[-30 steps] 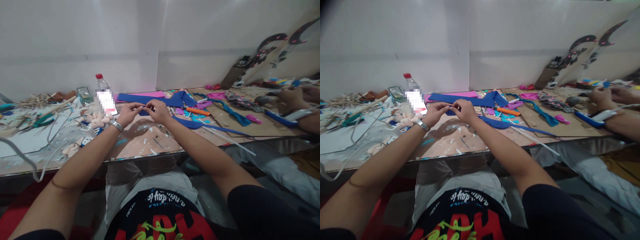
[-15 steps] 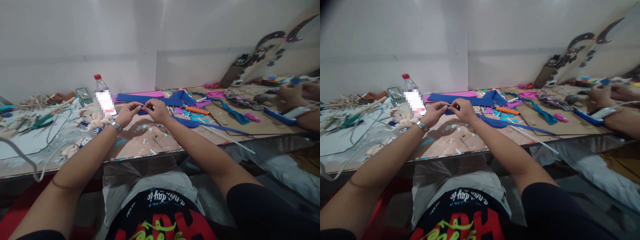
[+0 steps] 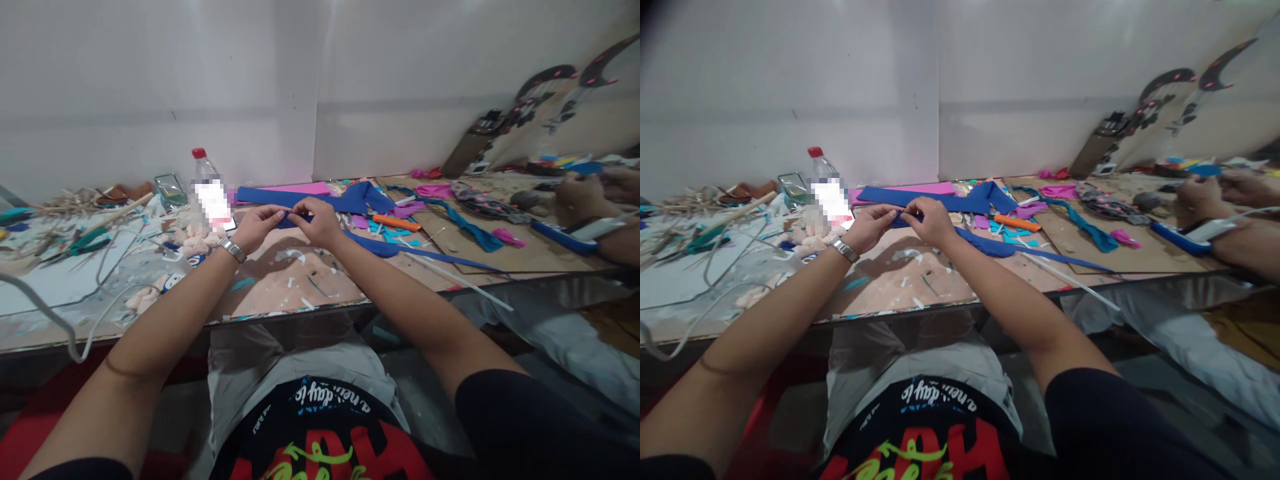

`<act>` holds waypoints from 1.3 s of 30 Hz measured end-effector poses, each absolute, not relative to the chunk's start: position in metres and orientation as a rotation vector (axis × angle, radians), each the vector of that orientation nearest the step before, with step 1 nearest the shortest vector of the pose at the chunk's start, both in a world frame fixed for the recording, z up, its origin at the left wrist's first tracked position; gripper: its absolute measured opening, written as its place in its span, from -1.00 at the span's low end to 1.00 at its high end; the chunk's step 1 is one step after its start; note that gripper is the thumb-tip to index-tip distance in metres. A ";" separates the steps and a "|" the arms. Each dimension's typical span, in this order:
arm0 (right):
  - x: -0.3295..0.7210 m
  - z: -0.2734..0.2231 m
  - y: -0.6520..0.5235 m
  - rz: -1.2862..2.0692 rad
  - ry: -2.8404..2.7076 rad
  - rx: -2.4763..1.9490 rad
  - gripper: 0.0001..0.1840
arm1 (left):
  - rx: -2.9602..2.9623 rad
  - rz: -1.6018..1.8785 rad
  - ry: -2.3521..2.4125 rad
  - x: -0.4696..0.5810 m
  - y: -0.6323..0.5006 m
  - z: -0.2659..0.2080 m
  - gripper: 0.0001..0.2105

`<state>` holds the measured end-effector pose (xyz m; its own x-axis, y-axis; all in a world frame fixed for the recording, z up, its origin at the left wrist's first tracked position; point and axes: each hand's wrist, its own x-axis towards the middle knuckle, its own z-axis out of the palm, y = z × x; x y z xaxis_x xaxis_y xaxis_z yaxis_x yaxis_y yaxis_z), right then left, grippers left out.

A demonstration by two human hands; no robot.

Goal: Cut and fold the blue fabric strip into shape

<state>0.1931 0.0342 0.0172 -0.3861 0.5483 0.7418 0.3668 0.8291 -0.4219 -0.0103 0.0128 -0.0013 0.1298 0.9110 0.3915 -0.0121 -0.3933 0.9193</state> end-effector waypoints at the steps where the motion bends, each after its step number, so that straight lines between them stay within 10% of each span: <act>1: 0.193 0.017 0.034 0.234 -2.013 -0.668 -0.72 | 1.561 1.389 0.903 -0.010 0.012 -0.001 -0.56; 39: 0.191 0.010 0.041 0.244 -1.971 -0.622 -0.79 | 1.589 1.343 0.912 -0.014 0.015 -0.006 -0.62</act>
